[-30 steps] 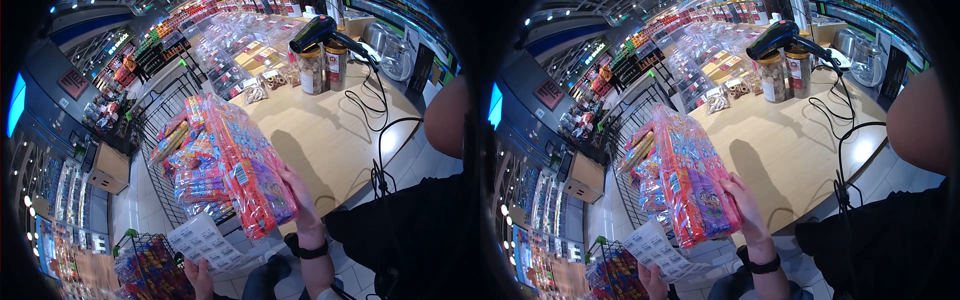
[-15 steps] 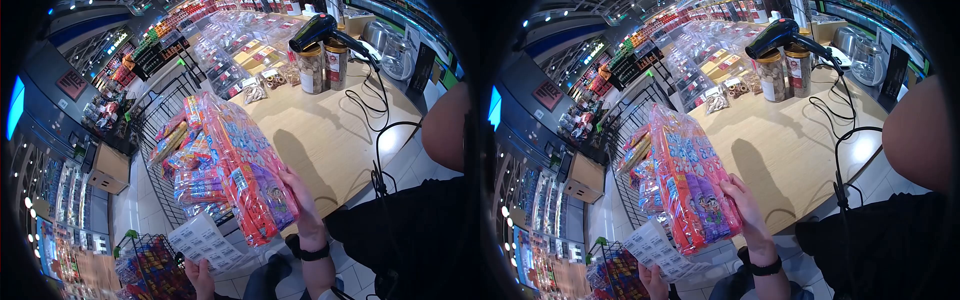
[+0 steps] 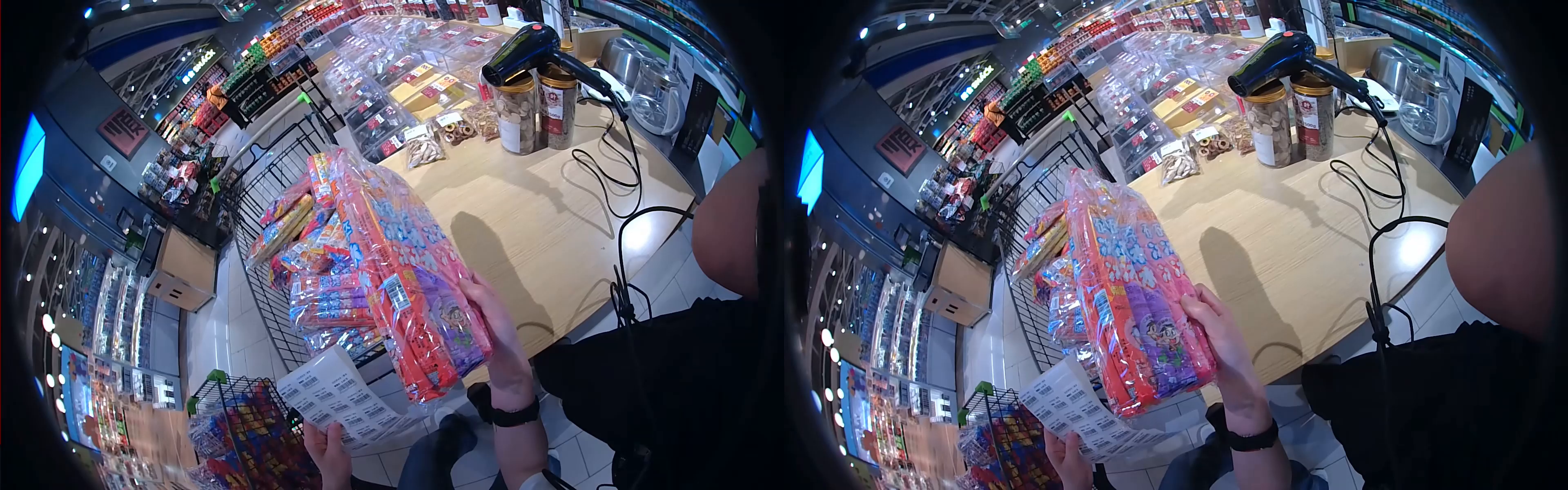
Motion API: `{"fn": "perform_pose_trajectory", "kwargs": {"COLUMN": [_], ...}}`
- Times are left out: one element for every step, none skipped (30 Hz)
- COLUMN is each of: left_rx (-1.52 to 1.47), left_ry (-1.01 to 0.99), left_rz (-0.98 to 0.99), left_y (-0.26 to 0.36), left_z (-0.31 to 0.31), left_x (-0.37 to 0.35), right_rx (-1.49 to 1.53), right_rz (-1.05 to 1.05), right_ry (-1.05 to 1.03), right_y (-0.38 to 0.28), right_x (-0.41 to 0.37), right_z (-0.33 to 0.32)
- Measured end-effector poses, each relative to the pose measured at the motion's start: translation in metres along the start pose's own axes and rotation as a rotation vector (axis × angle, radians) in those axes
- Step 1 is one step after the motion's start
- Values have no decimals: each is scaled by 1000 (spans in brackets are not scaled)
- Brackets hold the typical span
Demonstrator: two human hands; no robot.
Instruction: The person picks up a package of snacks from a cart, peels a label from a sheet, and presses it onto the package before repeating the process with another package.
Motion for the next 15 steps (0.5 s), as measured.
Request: {"fn": "perform_pose_trajectory", "kwargs": {"left_rx": [-6, -6, 19, 44, 44, 15, -14, -14, -20, -25, -24, -32, -41, -41, -59], "left_ry": [12, 11, 10, 10, 8, 0, -7, -7, -14, -20, -19, -29, -40, -41, -46], "left_rz": [-21, -20, -53, -85, -82, -56, -31, -31, 3, 38, 38, 34, 31, 31, 32], "left_y": [-1, -4, -7, -9, -11, -11, -11, -10, -8, -7, -7, -7, -6, -6, -7], "left_z": [0, -2, -5, -6, -6, -5, -4, -2, -1, 0, -1, -1, -2, -3, -4], "left_x": [-1, -2, -2, -1, -1, -2, -2, -2, -2, -2, -2, -2, -1, -1, -1], "right_rx": [0, -6, -11, -11, -6, 0, 0, 4, 8, 9, 21, 34, 35, 37, 40], "right_rz": [-1, -3, -5, -8, -8, -8, -8, -6, -4, -2, 1, 4, 2, 2, 2], "right_ry": [0, 7, 13, 12, 9, 8, 8, 9, 9, 9, -3, -14, -13, -12, -11], "right_y": [-1, -2, -2, -1, 1, 3, 3, 2, 2, 2, 2, 2, 1, 1, 1], "right_x": [-1, -2, -2, -2, 0, 1, 0, 0, 0, 0, 0, -1, -1, -1, -1], "right_z": [1, 2, 3, 1, -3, -5, -5, -4, -4, -4, -3, -3, -3, -3, -3]}}
Point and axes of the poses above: each hand's wrist, its own x-axis towards the middle knuckle, its own z-axis out of the palm, y = z × x, the point moved 1 cm from there along x, towards the middle knuckle, and after that the axes turned 1 degree about -y, right-handed, at the moved point
